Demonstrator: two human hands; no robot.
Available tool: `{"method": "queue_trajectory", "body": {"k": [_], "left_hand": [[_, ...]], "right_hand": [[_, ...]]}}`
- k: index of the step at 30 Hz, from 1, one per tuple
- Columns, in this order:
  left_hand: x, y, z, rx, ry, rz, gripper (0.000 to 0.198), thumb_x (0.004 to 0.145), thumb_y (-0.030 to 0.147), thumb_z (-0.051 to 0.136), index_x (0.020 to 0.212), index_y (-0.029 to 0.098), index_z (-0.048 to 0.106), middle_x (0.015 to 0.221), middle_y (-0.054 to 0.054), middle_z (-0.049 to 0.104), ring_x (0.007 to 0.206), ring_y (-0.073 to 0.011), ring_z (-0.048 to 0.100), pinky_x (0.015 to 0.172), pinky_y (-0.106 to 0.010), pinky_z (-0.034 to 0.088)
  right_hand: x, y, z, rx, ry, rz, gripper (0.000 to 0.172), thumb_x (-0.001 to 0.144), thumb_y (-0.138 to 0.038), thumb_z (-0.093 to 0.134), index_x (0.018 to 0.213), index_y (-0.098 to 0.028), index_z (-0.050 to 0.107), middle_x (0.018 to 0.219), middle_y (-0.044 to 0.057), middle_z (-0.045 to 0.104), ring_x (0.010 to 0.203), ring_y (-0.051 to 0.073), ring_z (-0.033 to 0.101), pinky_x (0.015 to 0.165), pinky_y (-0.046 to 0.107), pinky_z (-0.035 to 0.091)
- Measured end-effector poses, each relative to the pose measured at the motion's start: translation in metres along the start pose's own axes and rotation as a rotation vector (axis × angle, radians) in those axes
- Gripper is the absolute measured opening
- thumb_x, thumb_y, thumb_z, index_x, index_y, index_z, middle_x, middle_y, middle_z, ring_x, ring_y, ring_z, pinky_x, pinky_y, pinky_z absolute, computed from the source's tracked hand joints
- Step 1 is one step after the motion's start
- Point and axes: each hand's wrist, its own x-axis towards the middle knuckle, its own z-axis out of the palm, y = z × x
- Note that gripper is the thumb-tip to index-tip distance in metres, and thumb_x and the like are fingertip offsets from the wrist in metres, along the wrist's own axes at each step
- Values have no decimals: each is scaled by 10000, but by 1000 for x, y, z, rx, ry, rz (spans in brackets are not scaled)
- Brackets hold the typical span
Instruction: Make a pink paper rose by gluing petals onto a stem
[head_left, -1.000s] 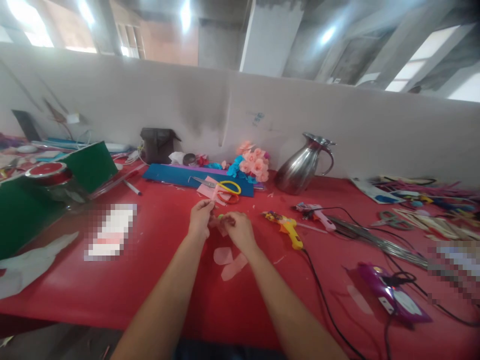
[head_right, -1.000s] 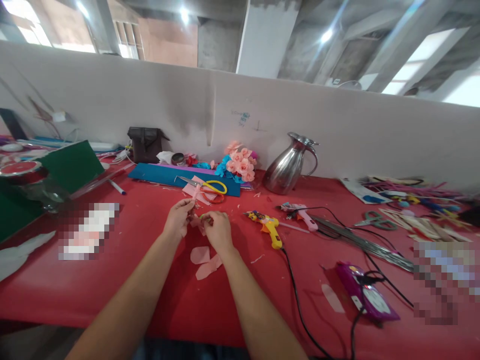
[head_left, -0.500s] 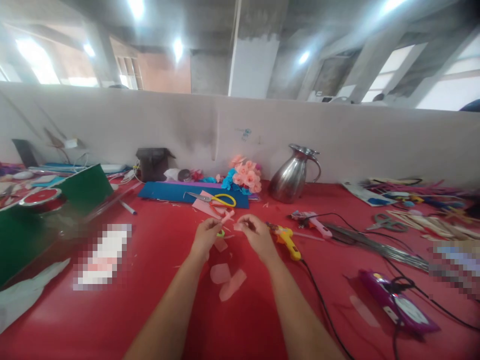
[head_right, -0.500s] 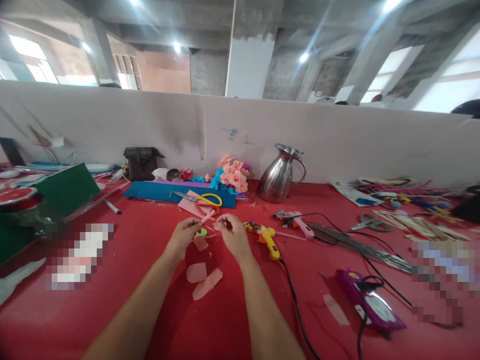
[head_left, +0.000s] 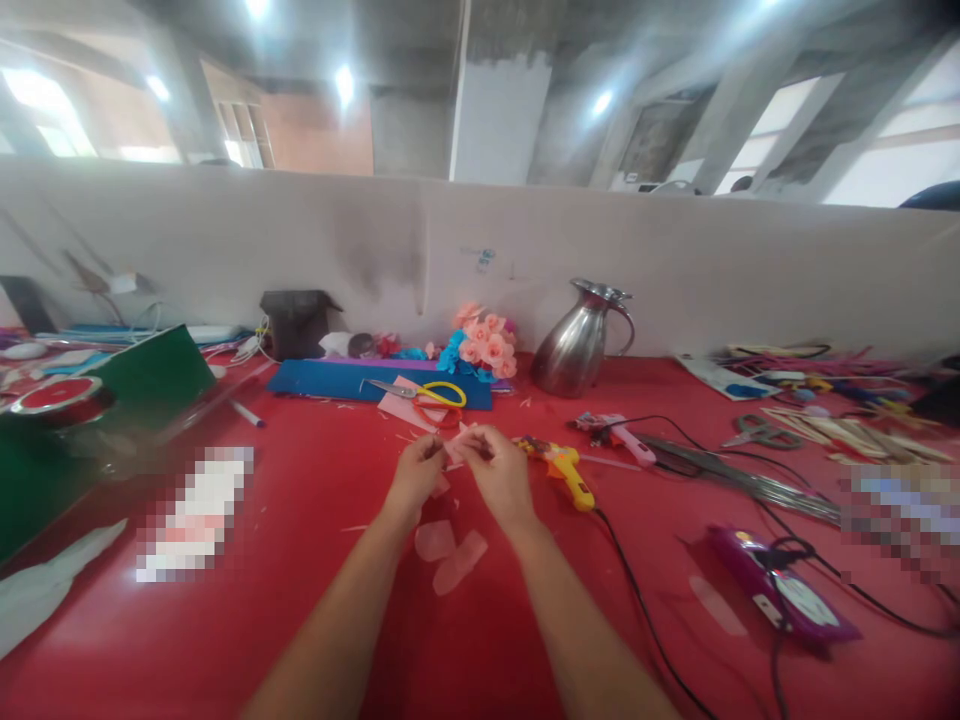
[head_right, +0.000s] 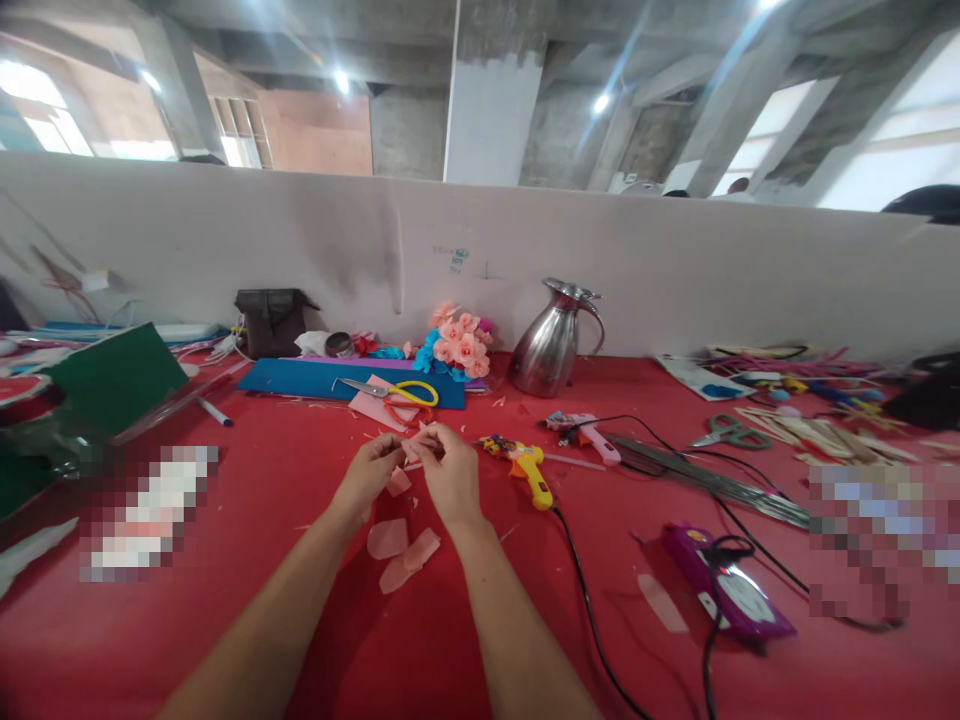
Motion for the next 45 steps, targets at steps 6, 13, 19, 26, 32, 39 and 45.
{"method": "queue_trajectory", "body": {"k": [6, 13, 19, 26, 32, 39, 45], "left_hand": [[-1, 1, 3, 0, 3, 7, 123, 648, 268, 602, 590, 164, 572, 559, 20, 472, 559, -104, 403, 544, -218, 302], [-3, 4, 3, -18, -18, 0, 112, 647, 257, 599, 590, 169, 561, 572, 22, 480, 560, -100, 399, 547, -216, 305], [-1, 1, 4, -30, -23, 1, 128, 644, 284, 614, 602, 169, 578, 562, 25, 480, 549, -98, 395, 542, -216, 304], [1, 1, 4, -30, -21, 22, 98, 619, 254, 635, 610, 172, 582, 582, 23, 488, 573, -105, 419, 561, -219, 313], [-1, 3, 4, -31, -66, 77, 255, 615, 361, 685, 594, 173, 514, 564, 44, 430, 549, -91, 381, 541, -214, 297], [-1, 1, 2, -100, -40, 75, 264, 672, 382, 647, 603, 166, 511, 568, 45, 396, 537, -77, 328, 520, -205, 261], [-2, 6, -1, -383, -66, -127, 277, 641, 324, 664, 600, 169, 438, 511, 72, 292, 447, -53, 210, 441, -203, 161]], "right_hand": [[-2, -2, -1, -182, 132, -60, 111, 775, -304, 559, 801, -200, 587, 811, 53, 668, 751, 182, 612, 703, 298, 466], [-4, 1, 2, -285, 148, -124, 103, 797, -279, 528, 840, -212, 594, 840, 51, 652, 782, 185, 598, 720, 302, 456], [-4, 4, 2, -332, 147, -126, 134, 802, -260, 526, 916, -216, 583, 906, 64, 652, 831, 195, 606, 756, 321, 462], [-4, 2, 2, -310, 177, -108, 231, 789, -280, 550, 1010, -211, 553, 958, 84, 649, 867, 212, 608, 753, 336, 471], [-3, 5, 1, -286, 199, -77, 271, 776, -259, 553, 1043, -211, 546, 983, 84, 636, 854, 207, 605, 731, 326, 475], [-5, -6, -1, -240, 230, -122, 269, 759, -314, 598, 999, -204, 546, 933, 65, 597, 815, 186, 557, 740, 308, 459], [-5, -10, 1, 71, 410, 24, 206, 810, -343, 486, 942, -196, 543, 834, 38, 569, 730, 162, 527, 687, 293, 446]]}}
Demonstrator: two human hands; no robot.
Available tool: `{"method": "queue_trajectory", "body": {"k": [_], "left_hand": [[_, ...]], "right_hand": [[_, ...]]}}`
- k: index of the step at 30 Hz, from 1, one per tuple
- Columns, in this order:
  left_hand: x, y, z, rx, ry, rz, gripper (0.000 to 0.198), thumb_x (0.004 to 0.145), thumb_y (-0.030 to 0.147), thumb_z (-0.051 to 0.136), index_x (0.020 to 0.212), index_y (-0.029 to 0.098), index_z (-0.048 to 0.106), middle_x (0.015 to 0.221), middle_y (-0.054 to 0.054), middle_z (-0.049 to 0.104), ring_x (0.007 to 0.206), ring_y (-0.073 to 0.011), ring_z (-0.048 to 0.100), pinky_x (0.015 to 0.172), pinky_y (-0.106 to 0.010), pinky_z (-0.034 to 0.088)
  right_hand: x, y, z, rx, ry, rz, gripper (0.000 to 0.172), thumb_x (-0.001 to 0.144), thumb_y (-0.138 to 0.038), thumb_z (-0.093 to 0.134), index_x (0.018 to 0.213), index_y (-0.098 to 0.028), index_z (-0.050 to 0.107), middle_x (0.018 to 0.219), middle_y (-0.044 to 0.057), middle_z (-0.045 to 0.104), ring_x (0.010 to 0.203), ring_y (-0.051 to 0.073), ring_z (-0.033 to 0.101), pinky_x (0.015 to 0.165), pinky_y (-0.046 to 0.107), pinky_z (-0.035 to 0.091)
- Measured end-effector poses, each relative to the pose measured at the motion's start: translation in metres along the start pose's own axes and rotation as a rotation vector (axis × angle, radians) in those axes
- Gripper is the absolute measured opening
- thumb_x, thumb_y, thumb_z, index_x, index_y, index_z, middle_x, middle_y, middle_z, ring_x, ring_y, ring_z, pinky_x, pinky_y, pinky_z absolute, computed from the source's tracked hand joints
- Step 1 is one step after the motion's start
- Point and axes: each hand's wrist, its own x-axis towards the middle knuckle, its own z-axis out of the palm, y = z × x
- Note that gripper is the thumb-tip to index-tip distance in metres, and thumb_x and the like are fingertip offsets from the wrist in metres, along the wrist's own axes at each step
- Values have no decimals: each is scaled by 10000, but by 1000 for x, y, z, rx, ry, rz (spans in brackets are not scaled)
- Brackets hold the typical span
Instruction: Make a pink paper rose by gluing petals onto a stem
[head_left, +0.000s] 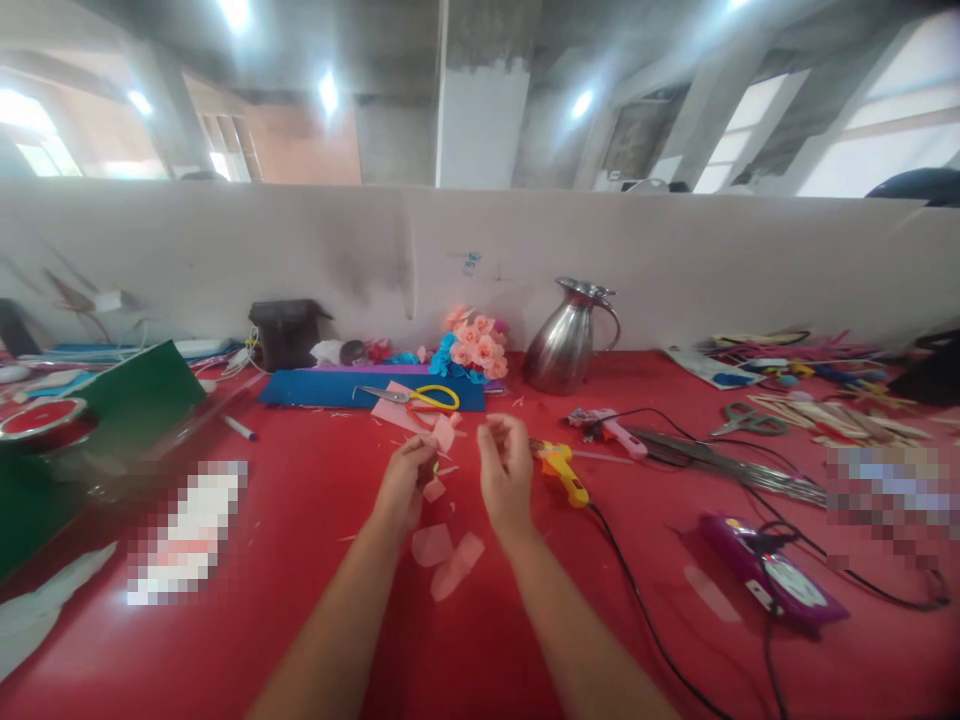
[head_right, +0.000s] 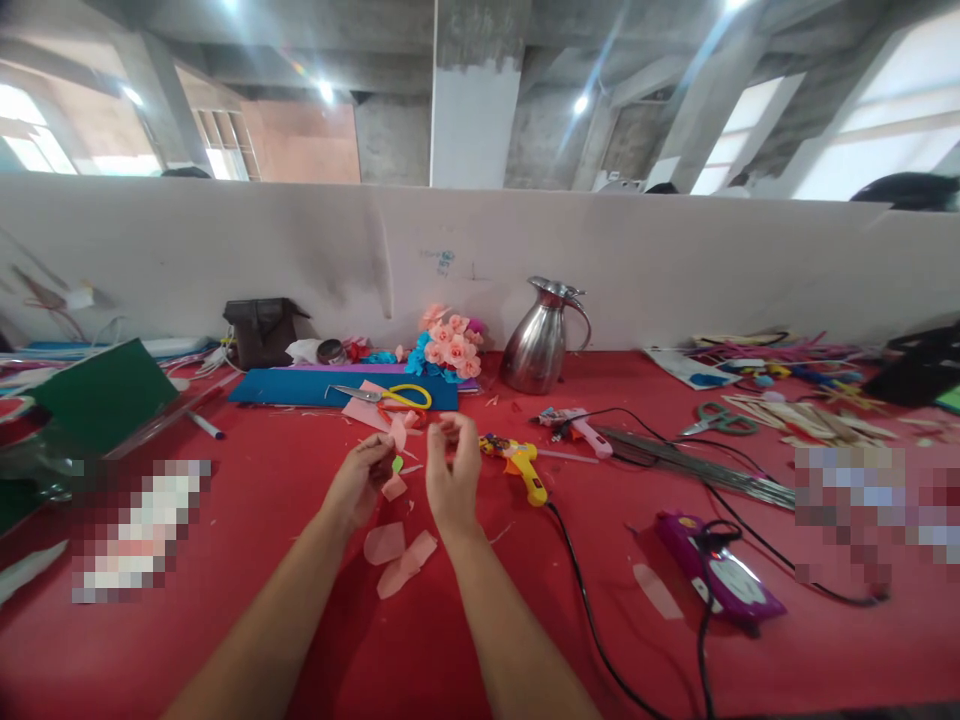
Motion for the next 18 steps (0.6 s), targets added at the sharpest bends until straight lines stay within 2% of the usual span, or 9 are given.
{"method": "queue_trajectory", "body": {"k": [2, 5, 7, 10, 18], "left_hand": [[0, 2, -1, -96, -51, -31, 297, 655, 317, 650, 592, 176, 396, 501, 75, 268, 430, -52, 196, 430, -206, 157], [0, 2, -1, -208, -93, -74, 289, 666, 311, 636, 608, 182, 383, 497, 73, 284, 415, -51, 221, 420, -204, 177], [0, 2, 0, -267, -94, -93, 268, 656, 297, 645, 628, 178, 407, 496, 74, 300, 413, -48, 240, 416, -196, 188], [-1, 2, 2, -341, -77, -109, 244, 640, 263, 674, 666, 168, 450, 493, 77, 324, 412, -42, 261, 413, -182, 203], [-2, 1, 4, -414, -122, -152, 215, 663, 230, 678, 669, 149, 479, 460, 81, 331, 391, -31, 251, 403, -162, 204]], "right_hand": [[1, 4, 3, 124, -53, 191, 183, 780, -344, 494, 839, -192, 578, 746, 21, 582, 670, 157, 533, 627, 280, 442], [0, 7, 8, 292, -278, 383, 202, 695, -334, 584, 812, -182, 649, 745, 23, 641, 634, 156, 560, 583, 269, 440], [-2, 6, 11, 368, -350, 408, 229, 660, -321, 636, 839, -183, 676, 809, 33, 676, 690, 163, 590, 634, 276, 456], [-5, 4, 14, 378, -348, 404, 238, 642, -318, 675, 838, -183, 693, 816, 37, 698, 742, 170, 609, 706, 288, 461], [-8, 5, 16, 300, -306, 364, 223, 644, -322, 680, 816, -180, 693, 754, 28, 696, 674, 169, 616, 661, 284, 467]]}}
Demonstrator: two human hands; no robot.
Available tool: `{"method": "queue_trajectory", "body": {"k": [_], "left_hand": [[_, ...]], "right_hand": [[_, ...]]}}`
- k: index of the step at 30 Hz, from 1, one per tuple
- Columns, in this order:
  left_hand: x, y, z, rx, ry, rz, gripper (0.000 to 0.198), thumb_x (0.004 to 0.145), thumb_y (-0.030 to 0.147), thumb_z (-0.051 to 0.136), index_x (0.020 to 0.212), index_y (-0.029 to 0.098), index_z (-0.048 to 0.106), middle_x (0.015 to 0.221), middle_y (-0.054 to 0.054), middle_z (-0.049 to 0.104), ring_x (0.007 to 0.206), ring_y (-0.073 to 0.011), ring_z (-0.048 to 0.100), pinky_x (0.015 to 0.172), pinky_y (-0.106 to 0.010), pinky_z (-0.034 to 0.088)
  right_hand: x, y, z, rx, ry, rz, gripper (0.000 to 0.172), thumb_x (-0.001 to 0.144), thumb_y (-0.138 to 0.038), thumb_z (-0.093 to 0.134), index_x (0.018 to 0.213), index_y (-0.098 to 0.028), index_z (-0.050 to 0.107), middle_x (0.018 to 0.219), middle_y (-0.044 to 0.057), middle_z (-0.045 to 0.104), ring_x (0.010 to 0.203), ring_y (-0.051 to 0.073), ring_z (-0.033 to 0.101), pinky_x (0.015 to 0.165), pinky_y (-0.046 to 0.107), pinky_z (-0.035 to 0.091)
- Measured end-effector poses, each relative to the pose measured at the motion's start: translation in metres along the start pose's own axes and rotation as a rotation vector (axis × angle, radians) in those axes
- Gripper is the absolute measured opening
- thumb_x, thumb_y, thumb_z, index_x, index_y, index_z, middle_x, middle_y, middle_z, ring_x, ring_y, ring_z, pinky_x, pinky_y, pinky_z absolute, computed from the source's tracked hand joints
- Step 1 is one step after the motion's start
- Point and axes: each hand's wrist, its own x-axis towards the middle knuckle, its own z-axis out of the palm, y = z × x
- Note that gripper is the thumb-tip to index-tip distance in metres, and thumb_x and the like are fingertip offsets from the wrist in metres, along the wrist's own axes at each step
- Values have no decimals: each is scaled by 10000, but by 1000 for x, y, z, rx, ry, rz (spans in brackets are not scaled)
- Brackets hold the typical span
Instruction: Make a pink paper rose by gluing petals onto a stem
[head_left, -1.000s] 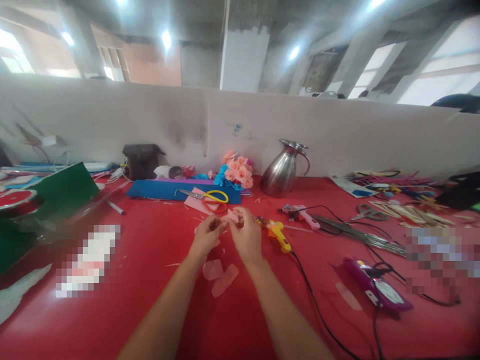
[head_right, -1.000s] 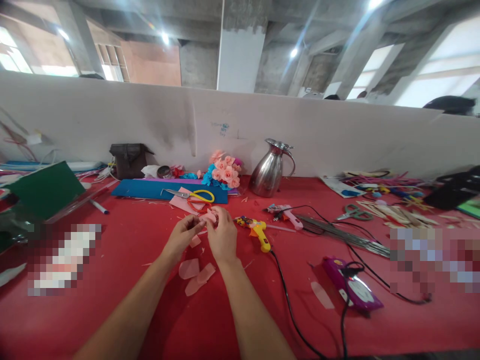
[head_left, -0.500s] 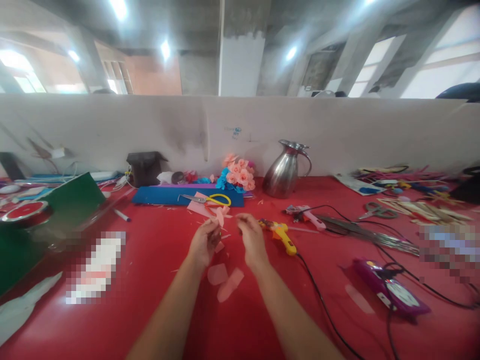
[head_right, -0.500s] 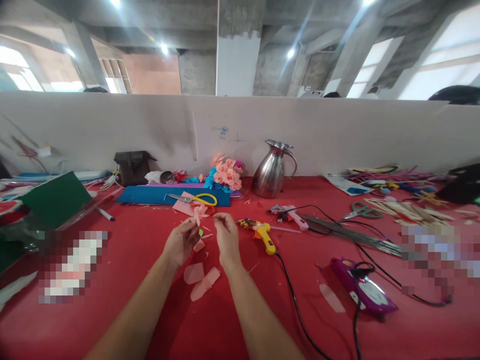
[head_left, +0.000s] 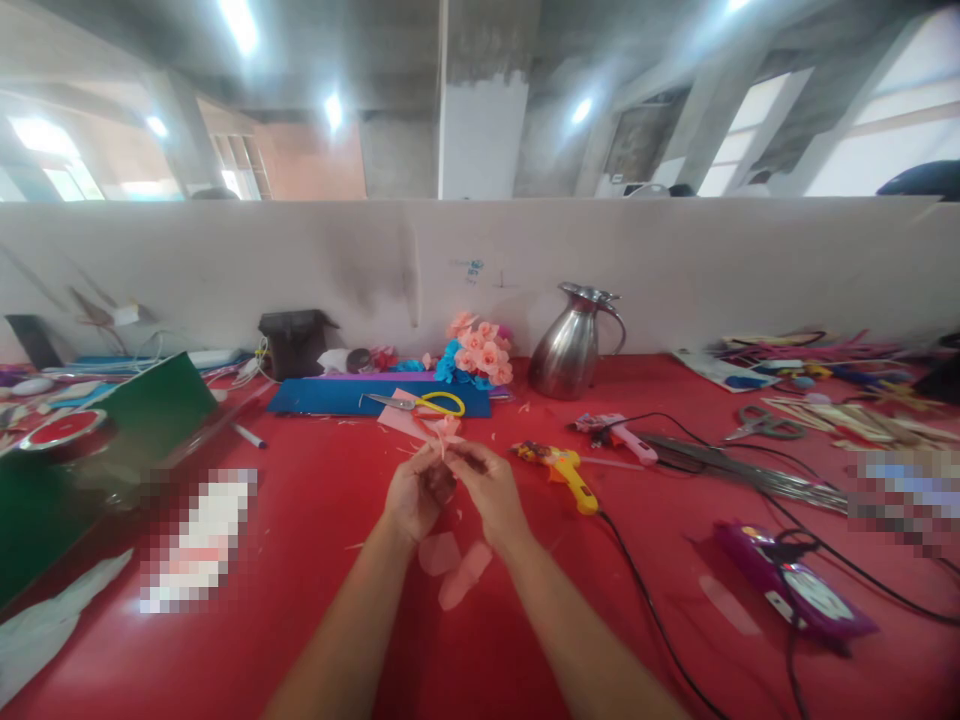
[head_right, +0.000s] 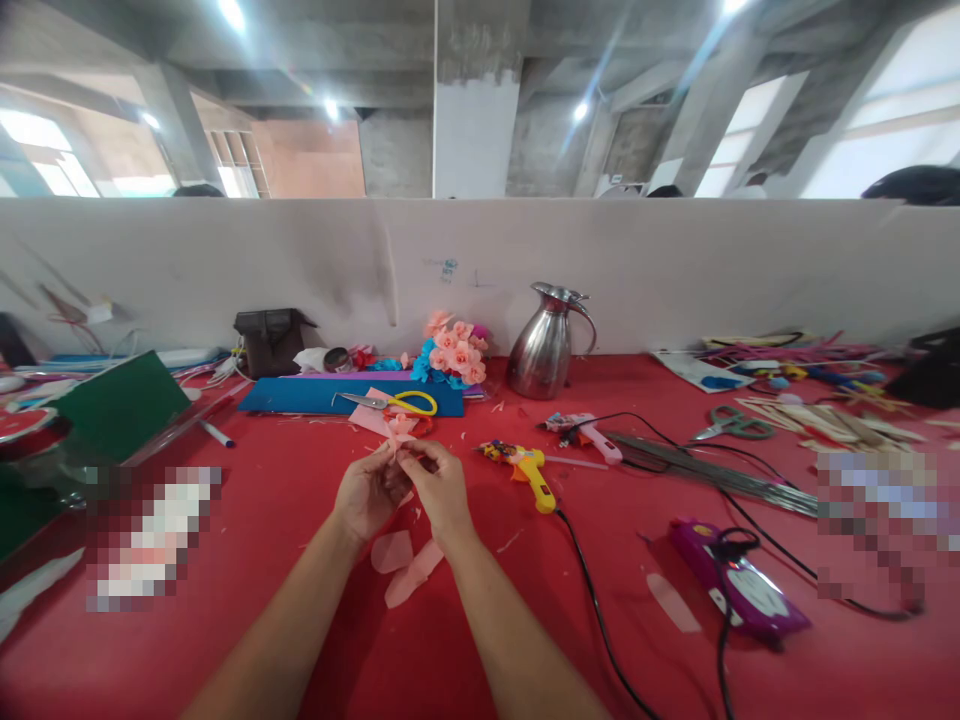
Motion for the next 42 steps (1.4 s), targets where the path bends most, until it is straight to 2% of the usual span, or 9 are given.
{"method": "queue_trajectory", "body": {"k": [8, 10, 13, 16, 20, 22, 29, 36, 42], "left_hand": [[2, -4, 2, -2, 45, 0, 250, 614, 227, 702, 689, 164, 472, 468, 84, 378, 376, -29, 289, 393, -155, 218], [1, -4, 4, -3, 28, 3, 256, 605, 228, 706, 719, 174, 483, 506, 76, 436, 402, -36, 353, 418, -158, 270], [0, -5, 6, 43, 46, 43, 274, 602, 236, 707, 793, 199, 514, 660, 46, 562, 551, -69, 509, 522, -175, 371], [0, -7, 5, 179, 110, 139, 279, 603, 249, 707, 830, 220, 547, 771, 35, 604, 653, -81, 551, 591, -181, 397], [3, -9, 0, 307, 157, 338, 215, 599, 246, 701, 780, 197, 596, 788, 20, 616, 706, -91, 557, 674, -197, 407], [5, -9, -2, 358, 173, 390, 185, 611, 255, 686, 764, 172, 620, 784, -2, 624, 724, -108, 560, 707, -220, 411], [4, -8, -5, 599, 400, 670, 190, 615, 213, 668, 796, 176, 624, 776, 2, 591, 677, -96, 498, 643, -207, 392], [1, -9, -1, 593, 332, 560, 161, 673, 262, 624, 783, 148, 655, 730, -12, 628, 712, -131, 548, 698, -244, 413], [-4, -8, 6, 540, 254, 525, 110, 671, 248, 621, 666, 143, 656, 611, 20, 580, 618, -104, 501, 616, -208, 391]], "right_hand": [[1, 5, -3, -177, -15, -172, 179, 709, -329, 622, 759, -165, 675, 810, 58, 647, 783, 189, 606, 713, 291, 463], [2, 5, -3, -190, -19, -211, 174, 724, -330, 606, 759, -167, 657, 825, 56, 627, 778, 183, 604, 695, 282, 470], [1, 3, -3, -196, -30, -222, 165, 748, -330, 572, 760, -172, 619, 810, 40, 606, 654, 148, 590, 611, 260, 473], [1, 0, -3, -233, -23, -225, 163, 760, -329, 548, 737, -176, 598, 755, 26, 606, 615, 143, 574, 583, 251, 464], [-1, 0, -2, -216, -38, -213, 171, 771, -334, 534, 760, -175, 597, 721, 21, 621, 641, 155, 576, 598, 256, 463], [-2, 1, -1, -208, -49, -218, 164, 774, -327, 533, 763, -175, 594, 724, 22, 621, 651, 157, 576, 607, 256, 464], [-2, 4, 0, -218, -32, -239, 150, 782, -319, 540, 767, -177, 584, 716, 19, 611, 637, 148, 566, 598, 243, 456], [-3, 2, 0, -246, -32, -253, 162, 783, -328, 535, 766, -176, 590, 709, 23, 620, 625, 148, 571, 591, 246, 463], [-3, 3, -1, -280, -42, -261, 179, 785, -334, 531, 770, -174, 610, 728, 30, 650, 642, 153, 590, 591, 247, 465]]}}
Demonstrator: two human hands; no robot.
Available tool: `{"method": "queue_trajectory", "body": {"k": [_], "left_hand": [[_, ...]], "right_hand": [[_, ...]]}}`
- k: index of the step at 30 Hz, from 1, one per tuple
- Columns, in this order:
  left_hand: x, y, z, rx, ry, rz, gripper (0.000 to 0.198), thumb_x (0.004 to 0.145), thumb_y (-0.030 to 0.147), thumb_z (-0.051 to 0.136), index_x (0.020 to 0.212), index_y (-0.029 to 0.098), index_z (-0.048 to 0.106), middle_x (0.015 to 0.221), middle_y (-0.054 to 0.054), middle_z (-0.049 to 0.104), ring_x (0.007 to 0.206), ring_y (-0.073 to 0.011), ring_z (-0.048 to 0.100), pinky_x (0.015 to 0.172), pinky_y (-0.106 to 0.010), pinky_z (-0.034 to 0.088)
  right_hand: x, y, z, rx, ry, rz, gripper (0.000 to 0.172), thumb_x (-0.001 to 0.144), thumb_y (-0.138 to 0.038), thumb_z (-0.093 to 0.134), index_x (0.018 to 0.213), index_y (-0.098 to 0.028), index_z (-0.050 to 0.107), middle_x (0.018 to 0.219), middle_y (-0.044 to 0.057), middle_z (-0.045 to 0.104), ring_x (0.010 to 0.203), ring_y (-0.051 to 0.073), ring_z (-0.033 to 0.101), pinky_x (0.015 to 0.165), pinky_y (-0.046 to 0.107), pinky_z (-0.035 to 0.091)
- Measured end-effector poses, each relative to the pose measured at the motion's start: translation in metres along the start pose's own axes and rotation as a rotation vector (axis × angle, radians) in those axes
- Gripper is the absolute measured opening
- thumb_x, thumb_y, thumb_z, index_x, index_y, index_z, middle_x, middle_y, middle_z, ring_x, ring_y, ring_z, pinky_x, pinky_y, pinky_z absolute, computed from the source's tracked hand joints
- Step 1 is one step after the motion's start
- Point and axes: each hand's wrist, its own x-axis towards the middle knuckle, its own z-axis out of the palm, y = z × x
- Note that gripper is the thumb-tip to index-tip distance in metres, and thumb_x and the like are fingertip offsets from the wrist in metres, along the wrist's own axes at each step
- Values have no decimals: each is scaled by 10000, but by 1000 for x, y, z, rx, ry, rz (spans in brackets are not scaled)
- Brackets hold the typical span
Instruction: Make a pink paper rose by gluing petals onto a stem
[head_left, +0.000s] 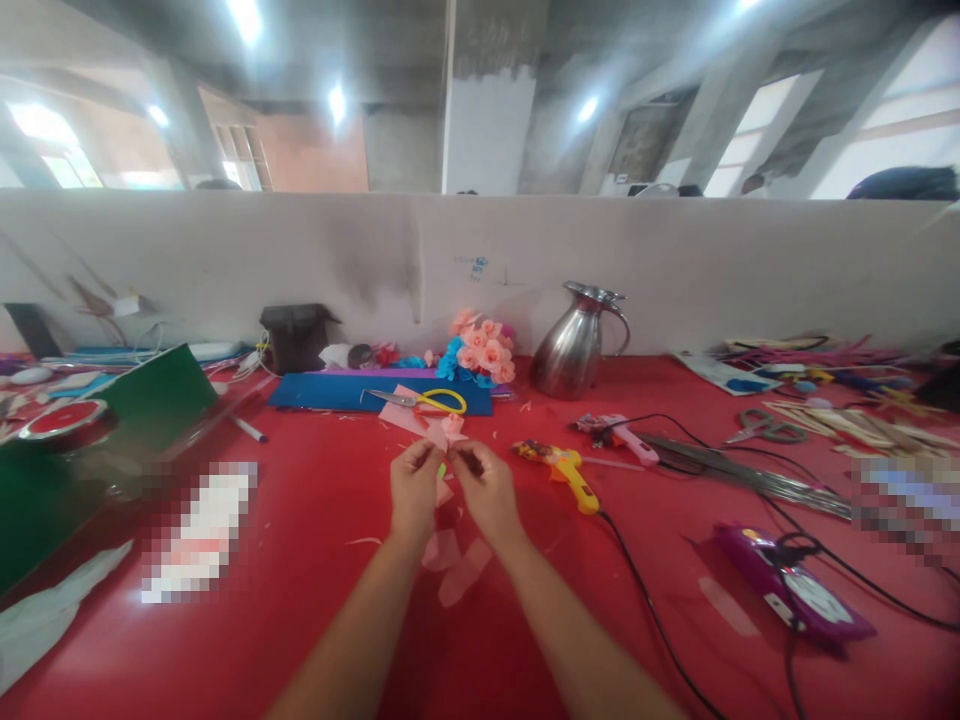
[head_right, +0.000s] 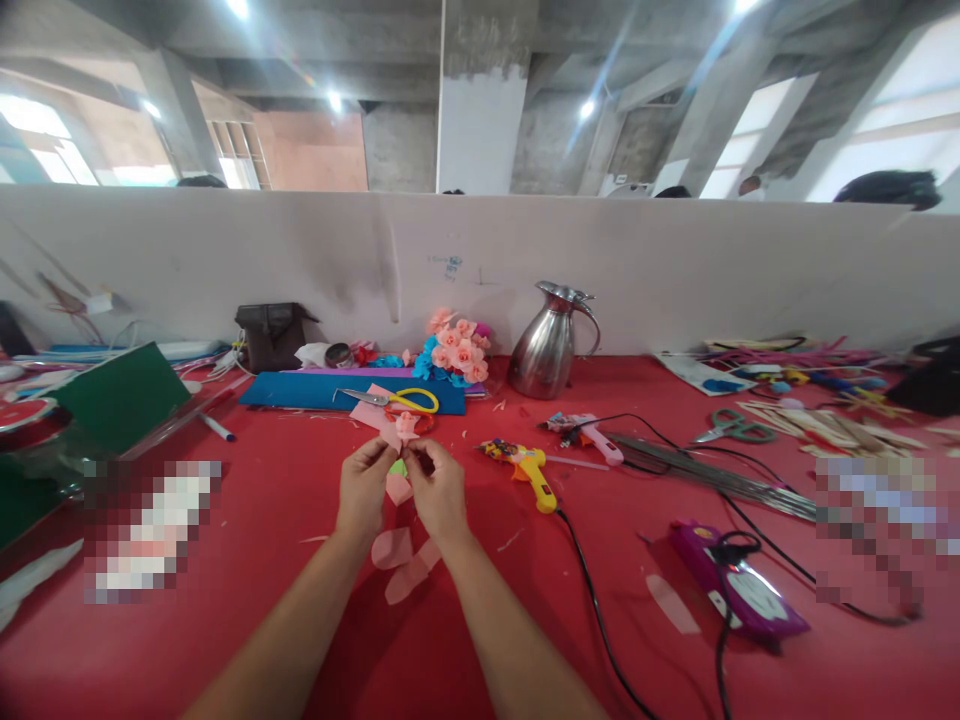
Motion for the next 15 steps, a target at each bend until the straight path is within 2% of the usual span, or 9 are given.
{"method": "queue_trajectory", "body": {"k": [6, 15], "left_hand": [[-1, 0, 1, 32, -23, 38, 172, 695, 290, 620, 782, 158, 686, 722, -4, 635, 704, -135, 546, 692, -234, 424], [-4, 0, -1, 203, -28, 135, 203, 737, 273, 590, 885, 171, 684, 848, -39, 676, 808, -171, 585, 754, -252, 433]], "right_hand": [[-1, -1, -1, -42, 10, -24, 181, 795, -328, 515, 800, -179, 618, 722, 33, 658, 629, 161, 599, 587, 259, 472], [-3, -6, -1, -111, 21, -51, 183, 796, -296, 505, 823, -172, 638, 724, 33, 668, 616, 158, 594, 590, 257, 454]]}}
